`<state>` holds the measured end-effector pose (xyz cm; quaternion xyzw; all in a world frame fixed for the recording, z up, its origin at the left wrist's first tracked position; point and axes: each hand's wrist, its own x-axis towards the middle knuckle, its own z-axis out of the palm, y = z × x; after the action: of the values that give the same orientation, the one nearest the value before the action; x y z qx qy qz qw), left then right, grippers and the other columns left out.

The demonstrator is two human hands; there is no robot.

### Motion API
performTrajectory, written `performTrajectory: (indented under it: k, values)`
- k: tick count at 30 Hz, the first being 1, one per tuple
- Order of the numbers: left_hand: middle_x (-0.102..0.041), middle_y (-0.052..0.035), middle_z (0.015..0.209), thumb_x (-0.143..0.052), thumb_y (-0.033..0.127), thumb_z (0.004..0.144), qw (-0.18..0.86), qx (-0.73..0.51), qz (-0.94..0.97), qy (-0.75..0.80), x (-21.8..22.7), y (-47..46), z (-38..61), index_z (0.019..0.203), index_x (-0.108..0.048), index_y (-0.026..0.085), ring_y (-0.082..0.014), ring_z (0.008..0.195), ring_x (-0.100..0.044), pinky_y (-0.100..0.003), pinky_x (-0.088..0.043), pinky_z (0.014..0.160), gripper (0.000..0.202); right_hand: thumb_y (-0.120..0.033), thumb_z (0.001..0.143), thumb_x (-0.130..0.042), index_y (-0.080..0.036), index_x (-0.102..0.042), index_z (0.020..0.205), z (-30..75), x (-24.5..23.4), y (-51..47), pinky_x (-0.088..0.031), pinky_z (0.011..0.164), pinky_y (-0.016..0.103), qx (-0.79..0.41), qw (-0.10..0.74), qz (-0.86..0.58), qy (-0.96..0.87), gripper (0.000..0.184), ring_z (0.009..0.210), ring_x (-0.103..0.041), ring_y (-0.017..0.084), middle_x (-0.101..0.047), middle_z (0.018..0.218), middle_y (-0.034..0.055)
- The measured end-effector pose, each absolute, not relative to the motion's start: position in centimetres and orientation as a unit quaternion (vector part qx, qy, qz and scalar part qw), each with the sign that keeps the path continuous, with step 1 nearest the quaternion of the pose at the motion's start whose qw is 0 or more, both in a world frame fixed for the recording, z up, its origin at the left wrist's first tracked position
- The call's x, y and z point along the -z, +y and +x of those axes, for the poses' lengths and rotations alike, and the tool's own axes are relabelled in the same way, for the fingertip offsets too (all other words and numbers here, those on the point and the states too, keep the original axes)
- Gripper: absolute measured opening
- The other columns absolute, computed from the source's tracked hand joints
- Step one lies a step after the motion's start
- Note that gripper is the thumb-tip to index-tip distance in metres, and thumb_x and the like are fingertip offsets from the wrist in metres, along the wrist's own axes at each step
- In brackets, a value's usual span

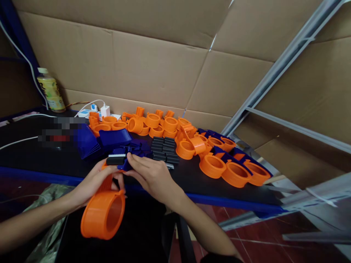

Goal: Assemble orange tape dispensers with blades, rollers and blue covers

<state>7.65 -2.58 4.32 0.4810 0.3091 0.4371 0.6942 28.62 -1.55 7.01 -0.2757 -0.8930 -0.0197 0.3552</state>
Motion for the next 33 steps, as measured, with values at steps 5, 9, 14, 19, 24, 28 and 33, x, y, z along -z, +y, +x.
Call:
performTrajectory:
  k: [5,9,14,19,24,28,33]
  values:
    - [-0.072,-0.0048,0.063,-0.053,0.034,0.095,0.657,-0.43,0.538,0.306,-4.0,-2.7,7.6,0.104,-0.044,0.02,-0.0224,0.059,-0.073,-0.026,-0.052,0.053,0.019,-0.025,0.097,-0.06,-0.018,-0.056,0.139,28.6,-7.6,-2.7,-0.06,0.096,0.035,0.094,0.305,-0.293,-0.901,0.043,0.108,-0.071,0.021,-0.069,0.129,0.0114]
    - [-0.072,-0.0035,0.061,-0.052,0.034,0.096,0.643,-0.431,0.553,0.308,-3.8,-2.6,7.6,0.103,-0.043,0.021,-0.0219,0.058,-0.073,-0.025,-0.051,0.053,0.018,-0.024,0.099,-0.057,-0.014,-0.057,0.136,28.5,-8.0,-3.3,-0.062,0.089,0.036,0.136,0.261,-0.299,-0.907,0.038,0.103,-0.072,0.022,-0.069,0.127,0.0138]
    - [-0.073,-0.0041,0.063,-0.059,0.037,0.092,0.649,-0.436,0.541,0.309,-3.7,-2.8,7.4,0.103,-0.046,0.021,-0.0213,0.057,-0.072,-0.024,-0.05,0.052,0.024,-0.02,0.1,-0.054,-0.01,-0.057,0.136,28.0,-8.2,-4.2,-0.061,0.094,0.041,0.173,0.241,-0.301,-0.907,0.038,0.105,-0.071,0.025,-0.067,0.128,0.0179]
    - [-0.074,-0.0045,0.065,-0.058,0.037,0.093,0.646,-0.434,0.543,0.315,-3.6,-3.0,7.4,0.104,-0.046,0.021,-0.0215,0.058,-0.072,-0.024,-0.05,0.051,0.023,-0.023,0.099,-0.056,-0.012,-0.058,0.136,28.1,-8.7,-4.1,-0.062,0.091,0.04,0.154,0.261,-0.293,-0.907,0.039,0.101,-0.072,0.024,-0.069,0.125,0.0154]
    - [-0.071,-0.0014,0.061,-0.055,0.036,0.096,0.64,-0.442,0.557,0.291,-3.5,-3.4,7.6,0.104,-0.045,0.022,-0.0198,0.059,-0.072,-0.024,-0.051,0.054,0.019,-0.026,0.096,-0.062,-0.016,-0.057,0.137,28.6,-9.2,-4.1,-0.062,0.088,0.036,0.123,0.277,-0.292,-0.907,0.043,0.101,-0.072,0.022,-0.07,0.126,0.0113]
    - [-0.076,-0.0067,0.09,-0.066,0.032,0.091,0.678,-0.439,0.538,0.242,-4.1,-3.5,6.9,0.109,-0.055,0.021,-0.023,0.077,-0.075,-0.031,-0.059,0.068,0.024,-0.019,0.095,-0.062,-0.021,-0.051,0.145,28.6,-8.9,-4.3,-0.059,0.094,0.036,0.108,0.32,-0.275,-0.9,0.052,0.104,-0.072,0.021,-0.069,0.128,0.0106]
    - [-0.05,-0.0112,0.152,-0.065,0.032,0.089,0.779,-0.42,0.453,0.109,-5.1,-3.1,6.2,0.14,-0.053,0.029,-0.0372,0.13,-0.055,-0.057,-0.053,0.097,0.052,-0.018,0.093,-0.065,-0.026,-0.054,0.143,29.3,-8.1,-2.9,-0.058,0.096,0.038,0.026,0.4,-0.274,-0.874,0.052,0.111,-0.069,0.022,-0.072,0.122,0.007]
